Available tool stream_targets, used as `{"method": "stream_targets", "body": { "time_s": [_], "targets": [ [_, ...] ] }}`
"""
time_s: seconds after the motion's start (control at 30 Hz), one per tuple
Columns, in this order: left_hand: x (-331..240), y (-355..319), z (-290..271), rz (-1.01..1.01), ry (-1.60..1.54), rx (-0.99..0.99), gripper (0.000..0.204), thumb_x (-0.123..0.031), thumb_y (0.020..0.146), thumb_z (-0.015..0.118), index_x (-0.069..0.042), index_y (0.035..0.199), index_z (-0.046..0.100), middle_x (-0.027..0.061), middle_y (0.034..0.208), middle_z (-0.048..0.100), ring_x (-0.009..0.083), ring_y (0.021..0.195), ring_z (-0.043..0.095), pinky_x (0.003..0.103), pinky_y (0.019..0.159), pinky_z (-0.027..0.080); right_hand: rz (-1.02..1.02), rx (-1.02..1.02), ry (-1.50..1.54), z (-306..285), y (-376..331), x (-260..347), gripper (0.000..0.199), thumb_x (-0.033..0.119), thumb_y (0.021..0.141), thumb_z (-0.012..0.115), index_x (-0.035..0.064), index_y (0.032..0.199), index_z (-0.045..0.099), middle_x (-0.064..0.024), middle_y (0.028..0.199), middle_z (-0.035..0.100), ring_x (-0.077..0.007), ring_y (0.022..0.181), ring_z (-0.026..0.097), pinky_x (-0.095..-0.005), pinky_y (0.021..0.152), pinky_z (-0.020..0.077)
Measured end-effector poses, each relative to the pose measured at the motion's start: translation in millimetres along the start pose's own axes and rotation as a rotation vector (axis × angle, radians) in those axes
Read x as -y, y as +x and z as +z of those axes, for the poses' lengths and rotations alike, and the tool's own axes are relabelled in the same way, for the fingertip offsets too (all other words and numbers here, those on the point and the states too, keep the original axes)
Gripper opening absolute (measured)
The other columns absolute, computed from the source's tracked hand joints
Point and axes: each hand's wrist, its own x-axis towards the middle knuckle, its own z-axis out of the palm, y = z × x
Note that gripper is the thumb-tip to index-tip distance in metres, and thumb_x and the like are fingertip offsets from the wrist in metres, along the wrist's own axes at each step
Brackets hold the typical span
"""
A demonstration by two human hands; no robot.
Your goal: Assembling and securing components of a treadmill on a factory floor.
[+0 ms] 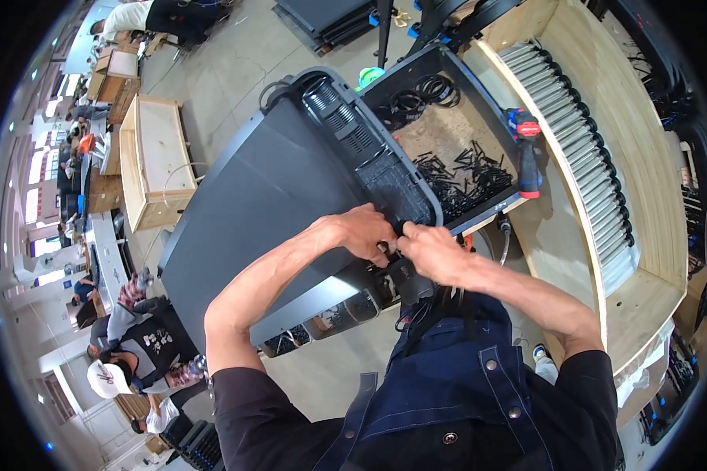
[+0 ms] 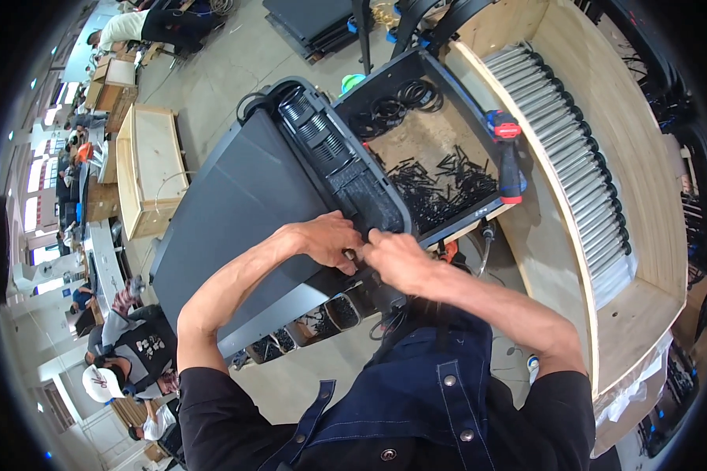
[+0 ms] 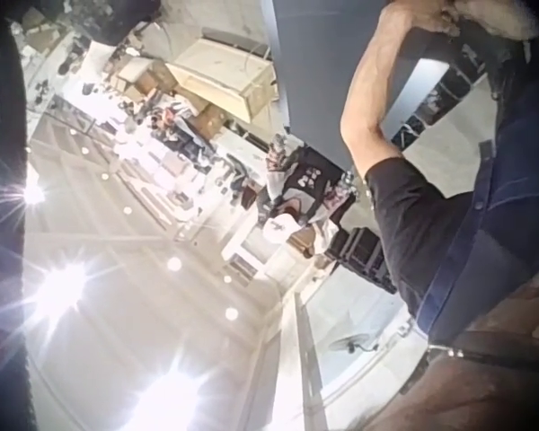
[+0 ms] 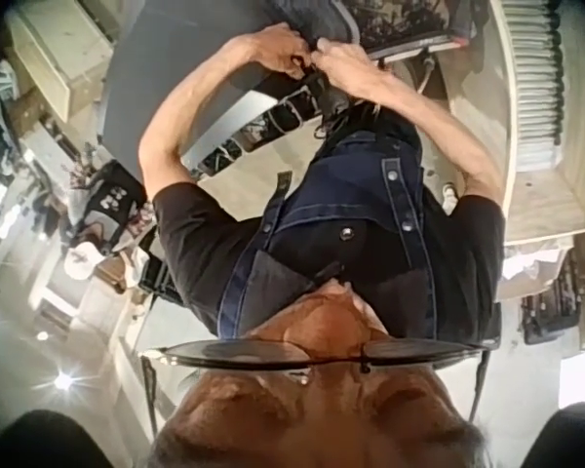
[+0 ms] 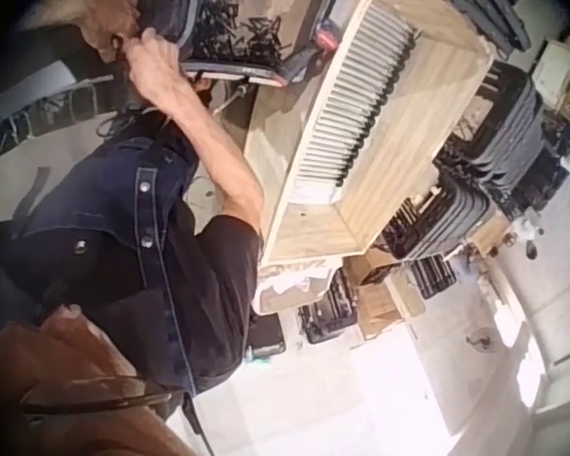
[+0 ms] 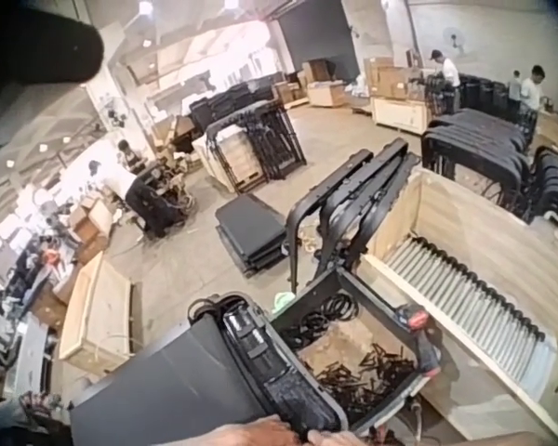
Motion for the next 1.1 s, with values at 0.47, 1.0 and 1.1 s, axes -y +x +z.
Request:
{"method": "stream_targets", "body": {
  "time_s": [0.47, 1.0, 1.1],
  "targets": [
    [-15, -2, 5, -0.163, -0.049, 0.091, 0.025, -0.037, 0.085, 0.065, -0.019, 0.099, 0.076, 0.0057, 0.097, 0.073, 0.0280, 0.104, 0.063, 0.045, 0.094, 0.038, 1.002, -0.803, -0.270, -63, -66, -182, 0.064, 0.032, 0.078, 0.081, -0.0002, 0.127, 0.054, -0.0219, 0.120, 0.056, -0.0430, 0.115, 0.055, -0.0521, 0.095, 0.0459],
    [-7, 3, -2, -0.217, -0.096, 0.166, 0.021, -0.035, 0.086, 0.067, -0.019, 0.097, 0.076, 0.0026, 0.087, 0.072, 0.0242, 0.099, 0.063, 0.042, 0.093, 0.036, 0.723, -0.346, 1.211, -76, -157, -85, 0.051, 0.002, 0.073, 0.083, 0.0028, 0.121, 0.064, -0.0116, 0.099, 0.074, -0.0208, 0.088, 0.073, -0.0370, 0.079, 0.0609],
    [-12, 7, -2, -0.229, -0.089, 0.191, 0.021, -0.034, 0.086, 0.067, -0.019, 0.098, 0.076, 0.0032, 0.089, 0.071, 0.0242, 0.101, 0.061, 0.041, 0.093, 0.035, 0.814, -0.178, 1.164, -52, -169, -93, 0.054, -0.005, 0.074, 0.081, 0.0026, 0.124, 0.062, -0.0118, 0.098, 0.074, -0.0210, 0.085, 0.073, -0.0360, 0.076, 0.0629]
  ]
}}
